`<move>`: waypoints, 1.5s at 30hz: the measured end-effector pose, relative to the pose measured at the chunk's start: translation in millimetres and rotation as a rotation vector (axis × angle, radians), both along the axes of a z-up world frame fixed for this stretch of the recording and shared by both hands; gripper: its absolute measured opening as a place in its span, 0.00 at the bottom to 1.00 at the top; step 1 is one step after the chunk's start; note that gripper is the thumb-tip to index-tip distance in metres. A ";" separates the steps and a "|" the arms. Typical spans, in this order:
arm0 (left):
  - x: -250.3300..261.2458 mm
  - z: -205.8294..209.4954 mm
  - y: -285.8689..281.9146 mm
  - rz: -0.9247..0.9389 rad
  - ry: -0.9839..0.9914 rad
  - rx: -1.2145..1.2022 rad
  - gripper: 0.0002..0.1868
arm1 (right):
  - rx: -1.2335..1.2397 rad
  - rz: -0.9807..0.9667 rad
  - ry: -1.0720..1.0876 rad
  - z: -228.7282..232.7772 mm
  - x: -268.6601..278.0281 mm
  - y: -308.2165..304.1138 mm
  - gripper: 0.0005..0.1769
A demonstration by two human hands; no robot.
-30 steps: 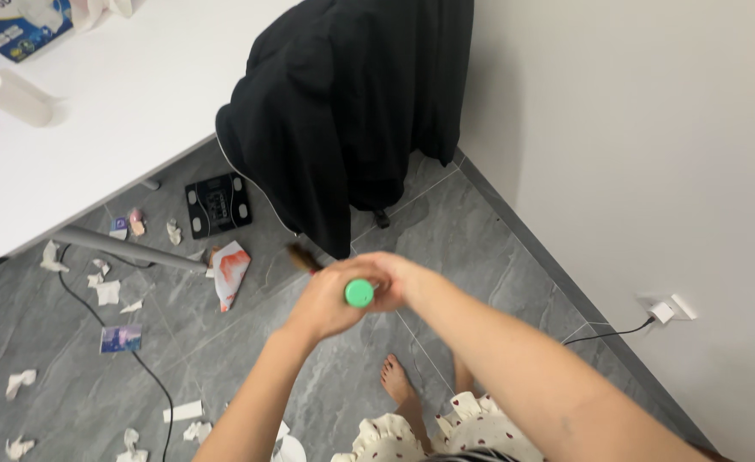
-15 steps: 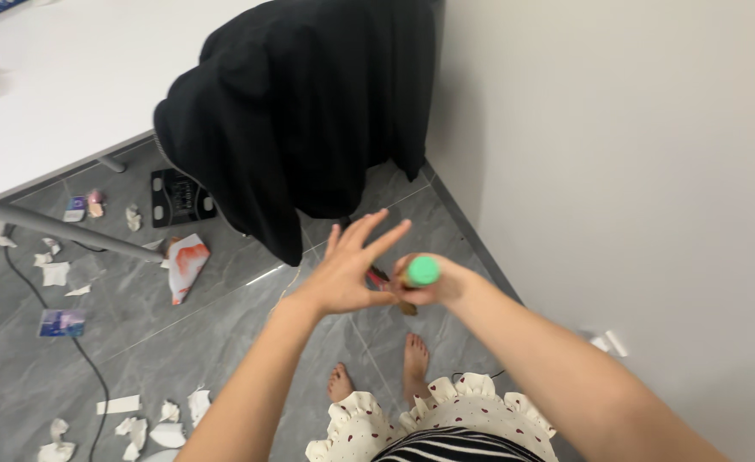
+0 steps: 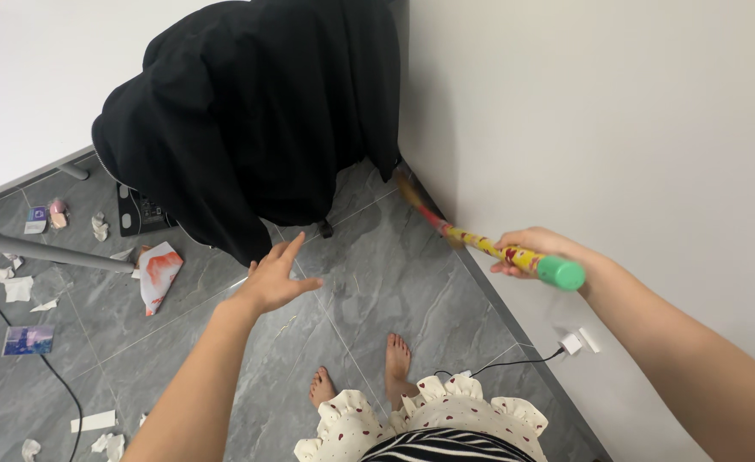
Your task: The person uses a broom to sweep paper scraps and debris into a pile on the floor, moving objects like a chair and a fan to reach the mess.
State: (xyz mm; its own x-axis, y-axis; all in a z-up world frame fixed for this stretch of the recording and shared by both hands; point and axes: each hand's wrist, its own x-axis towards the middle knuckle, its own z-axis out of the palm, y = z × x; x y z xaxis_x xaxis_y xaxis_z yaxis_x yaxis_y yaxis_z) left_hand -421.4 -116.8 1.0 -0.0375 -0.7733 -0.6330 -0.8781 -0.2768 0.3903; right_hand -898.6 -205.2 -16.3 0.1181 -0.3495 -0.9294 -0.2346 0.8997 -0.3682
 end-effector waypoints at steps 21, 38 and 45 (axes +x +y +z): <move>12.4 0.0 39.5 0.179 -0.073 0.289 0.53 | 0.134 0.085 -0.060 -17.6 36.4 42.5 0.15; 61.0 -36.8 83.3 0.290 -0.294 -0.025 0.47 | 0.259 0.011 0.018 -120.7 104.6 58.9 0.14; 85.5 -37.1 135.8 0.426 -0.332 0.039 0.46 | 0.311 0.193 -0.103 -102.1 190.2 97.9 0.13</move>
